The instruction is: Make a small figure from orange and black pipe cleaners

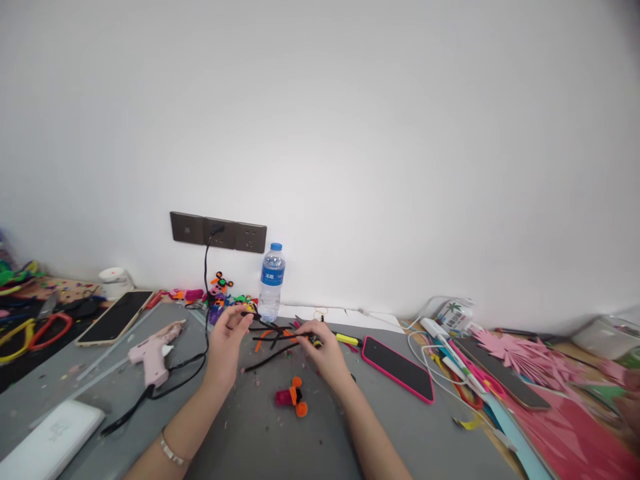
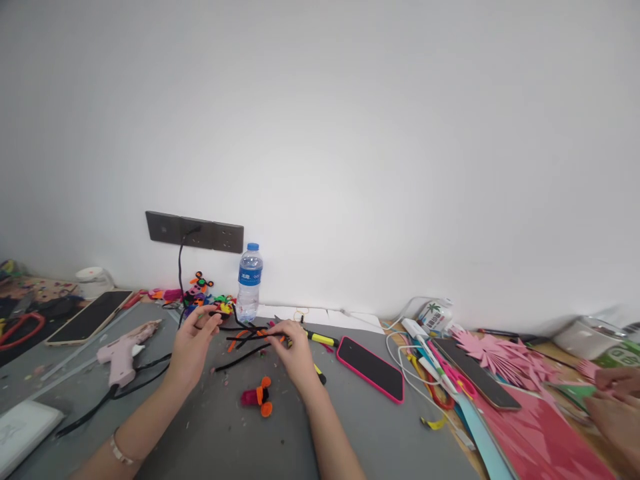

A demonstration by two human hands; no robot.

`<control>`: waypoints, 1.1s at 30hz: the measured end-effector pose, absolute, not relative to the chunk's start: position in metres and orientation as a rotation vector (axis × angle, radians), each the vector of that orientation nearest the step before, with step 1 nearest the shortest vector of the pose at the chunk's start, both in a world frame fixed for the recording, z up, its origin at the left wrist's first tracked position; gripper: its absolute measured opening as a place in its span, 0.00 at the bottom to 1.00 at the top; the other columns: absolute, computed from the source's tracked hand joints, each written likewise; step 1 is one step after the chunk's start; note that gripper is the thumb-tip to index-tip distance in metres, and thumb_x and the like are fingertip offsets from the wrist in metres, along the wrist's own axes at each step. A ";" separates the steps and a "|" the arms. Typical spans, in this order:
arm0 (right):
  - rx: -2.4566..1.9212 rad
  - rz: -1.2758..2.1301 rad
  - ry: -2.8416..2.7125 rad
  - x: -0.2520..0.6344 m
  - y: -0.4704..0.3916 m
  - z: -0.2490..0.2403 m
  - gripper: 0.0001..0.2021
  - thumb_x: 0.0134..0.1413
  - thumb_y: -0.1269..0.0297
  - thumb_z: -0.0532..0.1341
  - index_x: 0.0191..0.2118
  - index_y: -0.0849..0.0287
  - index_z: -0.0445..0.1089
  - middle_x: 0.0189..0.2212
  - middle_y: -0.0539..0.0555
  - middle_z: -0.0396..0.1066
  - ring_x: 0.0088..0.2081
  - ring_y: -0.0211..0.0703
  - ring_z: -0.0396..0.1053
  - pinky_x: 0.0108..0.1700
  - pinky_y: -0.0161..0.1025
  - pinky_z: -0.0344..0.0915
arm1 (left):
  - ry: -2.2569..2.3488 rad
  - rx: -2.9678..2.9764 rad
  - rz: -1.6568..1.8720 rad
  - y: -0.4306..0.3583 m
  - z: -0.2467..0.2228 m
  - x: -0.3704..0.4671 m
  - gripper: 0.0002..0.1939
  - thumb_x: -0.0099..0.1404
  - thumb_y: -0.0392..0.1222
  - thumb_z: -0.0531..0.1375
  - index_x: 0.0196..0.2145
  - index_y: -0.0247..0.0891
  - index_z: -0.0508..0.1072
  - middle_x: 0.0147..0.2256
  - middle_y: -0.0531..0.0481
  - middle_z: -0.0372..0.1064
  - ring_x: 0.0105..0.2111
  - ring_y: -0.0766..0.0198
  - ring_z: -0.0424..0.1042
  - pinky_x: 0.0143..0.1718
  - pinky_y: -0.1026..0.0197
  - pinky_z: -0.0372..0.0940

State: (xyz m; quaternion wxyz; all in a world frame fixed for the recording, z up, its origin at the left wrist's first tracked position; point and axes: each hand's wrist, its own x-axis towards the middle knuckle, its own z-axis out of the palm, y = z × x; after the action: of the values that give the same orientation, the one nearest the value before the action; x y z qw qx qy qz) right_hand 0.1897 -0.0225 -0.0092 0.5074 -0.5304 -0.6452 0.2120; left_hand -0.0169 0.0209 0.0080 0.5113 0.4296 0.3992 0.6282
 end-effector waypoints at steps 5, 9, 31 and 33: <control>-1.073 0.886 -1.220 0.196 -0.022 -0.005 0.10 0.51 0.55 0.63 0.31 0.57 0.68 0.22 0.47 0.64 0.24 0.37 0.61 0.29 0.35 0.58 | 0.940 1.011 1.506 0.021 0.007 -0.016 0.19 0.50 0.49 0.68 0.37 0.40 0.72 0.31 0.52 0.72 0.32 0.65 0.69 0.30 0.68 0.62; -0.928 0.938 -0.990 0.191 -0.020 -0.007 0.14 0.54 0.50 0.60 0.30 0.56 0.61 0.17 0.42 0.56 0.19 0.32 0.53 0.22 0.31 0.51 | 0.943 1.048 1.485 0.020 0.007 -0.013 0.17 0.50 0.49 0.67 0.36 0.39 0.72 0.32 0.51 0.72 0.32 0.64 0.70 0.29 0.67 0.63; -0.764 1.207 -0.936 0.171 -0.029 0.008 0.13 0.50 0.51 0.63 0.29 0.55 0.64 0.13 0.43 0.57 0.19 0.36 0.59 0.27 0.35 0.59 | 0.842 1.425 1.140 0.003 0.010 -0.003 0.10 0.51 0.47 0.66 0.28 0.38 0.74 0.24 0.53 0.70 0.26 0.63 0.69 0.30 0.63 0.65; -0.767 1.254 -0.987 0.169 -0.031 0.007 0.13 0.50 0.51 0.63 0.33 0.56 0.67 0.18 0.47 0.65 0.23 0.39 0.65 0.31 0.37 0.62 | 0.817 1.401 1.119 0.002 0.011 -0.002 0.10 0.51 0.46 0.66 0.28 0.38 0.74 0.26 0.52 0.71 0.28 0.62 0.70 0.31 0.63 0.66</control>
State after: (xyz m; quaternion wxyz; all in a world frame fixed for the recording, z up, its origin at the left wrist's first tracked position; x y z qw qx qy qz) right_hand 0.1686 -0.0311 0.0070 0.6332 -0.3352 -0.4314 0.5483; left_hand -0.0023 0.0020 0.0114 0.5527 0.5927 0.3455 0.4732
